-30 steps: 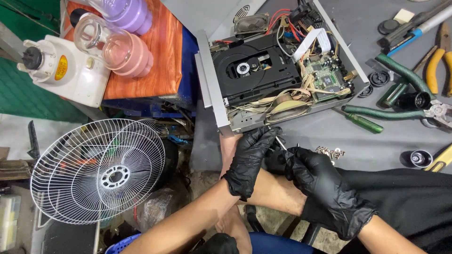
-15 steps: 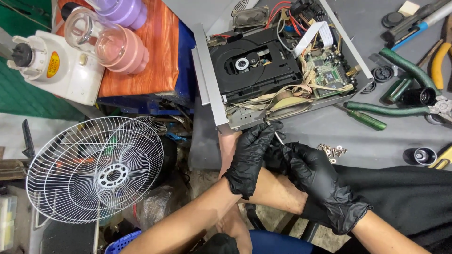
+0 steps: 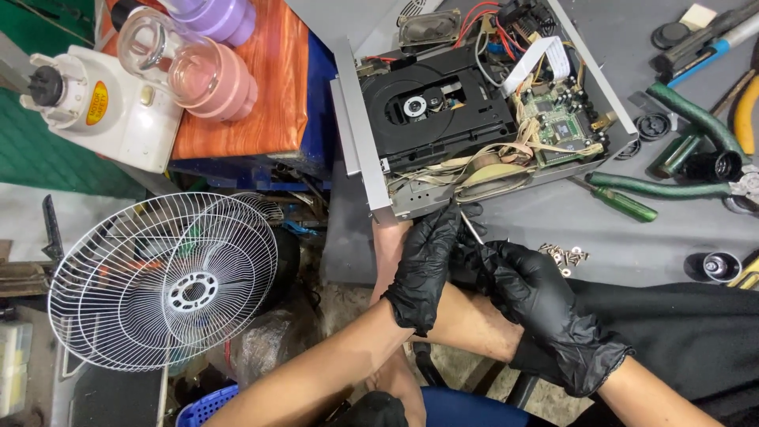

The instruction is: Disassembling the internal components of an electronic device by removing screws and extracting parts from the chassis.

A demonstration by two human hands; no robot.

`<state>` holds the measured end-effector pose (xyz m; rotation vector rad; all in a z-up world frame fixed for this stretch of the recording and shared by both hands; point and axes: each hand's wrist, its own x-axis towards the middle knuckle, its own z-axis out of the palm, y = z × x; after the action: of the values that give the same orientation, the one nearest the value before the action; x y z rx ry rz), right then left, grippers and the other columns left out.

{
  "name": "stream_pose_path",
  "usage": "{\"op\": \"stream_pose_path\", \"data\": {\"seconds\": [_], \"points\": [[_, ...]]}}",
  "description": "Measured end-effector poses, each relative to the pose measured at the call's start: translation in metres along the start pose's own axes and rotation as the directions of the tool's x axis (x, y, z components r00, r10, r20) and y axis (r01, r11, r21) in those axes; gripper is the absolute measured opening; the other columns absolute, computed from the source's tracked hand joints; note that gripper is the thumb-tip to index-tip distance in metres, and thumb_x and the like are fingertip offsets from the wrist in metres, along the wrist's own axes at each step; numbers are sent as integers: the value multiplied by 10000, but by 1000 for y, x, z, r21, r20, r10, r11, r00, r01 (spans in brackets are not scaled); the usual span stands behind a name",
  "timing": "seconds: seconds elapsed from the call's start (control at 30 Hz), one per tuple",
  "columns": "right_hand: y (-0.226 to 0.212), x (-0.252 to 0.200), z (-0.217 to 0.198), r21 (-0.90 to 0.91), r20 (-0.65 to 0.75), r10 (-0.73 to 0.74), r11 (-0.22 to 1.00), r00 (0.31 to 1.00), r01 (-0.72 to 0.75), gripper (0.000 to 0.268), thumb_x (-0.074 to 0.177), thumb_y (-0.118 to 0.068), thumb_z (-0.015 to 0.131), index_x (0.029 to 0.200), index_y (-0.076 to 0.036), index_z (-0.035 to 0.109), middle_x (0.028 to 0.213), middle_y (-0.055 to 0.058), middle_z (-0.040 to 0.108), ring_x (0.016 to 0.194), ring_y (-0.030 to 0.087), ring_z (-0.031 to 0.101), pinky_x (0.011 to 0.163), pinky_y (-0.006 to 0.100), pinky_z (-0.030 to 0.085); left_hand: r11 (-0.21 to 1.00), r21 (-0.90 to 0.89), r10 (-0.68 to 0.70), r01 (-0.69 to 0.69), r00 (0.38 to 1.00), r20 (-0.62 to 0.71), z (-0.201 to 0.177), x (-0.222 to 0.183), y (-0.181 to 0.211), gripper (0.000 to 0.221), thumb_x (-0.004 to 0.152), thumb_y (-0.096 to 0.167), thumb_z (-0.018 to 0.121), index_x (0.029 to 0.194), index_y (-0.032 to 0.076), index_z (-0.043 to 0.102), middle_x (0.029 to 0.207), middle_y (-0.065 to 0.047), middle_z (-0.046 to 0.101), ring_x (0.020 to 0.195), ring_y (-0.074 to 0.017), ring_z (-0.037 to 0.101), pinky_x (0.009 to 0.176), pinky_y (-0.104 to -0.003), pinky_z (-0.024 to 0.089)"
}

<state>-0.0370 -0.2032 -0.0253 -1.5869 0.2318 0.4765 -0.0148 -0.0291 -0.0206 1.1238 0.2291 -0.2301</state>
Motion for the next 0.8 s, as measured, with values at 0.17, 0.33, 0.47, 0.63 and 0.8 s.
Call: {"op": "stream_pose_path", "data": {"seconds": [0.17,0.33,0.47,0.63,0.8], "points": [[3,3,-1,-34,3,6,999,1000,-6,319,948,-220,605,981,36,793,550,241,718,463,285,715,364,373,582,1000,8,12,-12,1000,14,-2,3,-3,205,1011,56,585,1141,-35,716,1000,-52,731,895,-104,643,845,-230,527],[7,-2,-3,-68,18,-35,997,999,36,327,961,-216,592,948,32,804,590,263,734,507,302,727,412,415,597,993,-76,-97,94,995,-36,20,-8,33,207,983,93,609,1093,-44,720,920,-62,729,834,-119,656,788,-235,530],[1,-5,-2,-47,-4,-69,997,998,69,317,966,-219,595,911,20,795,569,221,731,498,254,721,427,373,610,996,-34,-84,83,996,-34,16,-4,24,222,977,117,593,1079,-24,730,932,-47,722,854,-113,637,818,-241,511],[-8,-5,0,-84,21,-93,992,995,95,338,977,-223,574,921,36,783,598,268,723,547,281,725,451,404,607,993,-72,-93,90,995,-41,13,-2,17,212,984,115,604,1092,-19,727,899,-71,732,838,-129,654,812,-246,520],[0,-8,-1,-63,-1,-116,991,993,115,316,971,-224,589,885,0,795,599,177,750,547,230,737,510,353,624,897,340,-99,284,876,-472,44,4,14,396,779,462,801,999,133,815,961,-93,795,984,-256,773,955,-292,630]]}}
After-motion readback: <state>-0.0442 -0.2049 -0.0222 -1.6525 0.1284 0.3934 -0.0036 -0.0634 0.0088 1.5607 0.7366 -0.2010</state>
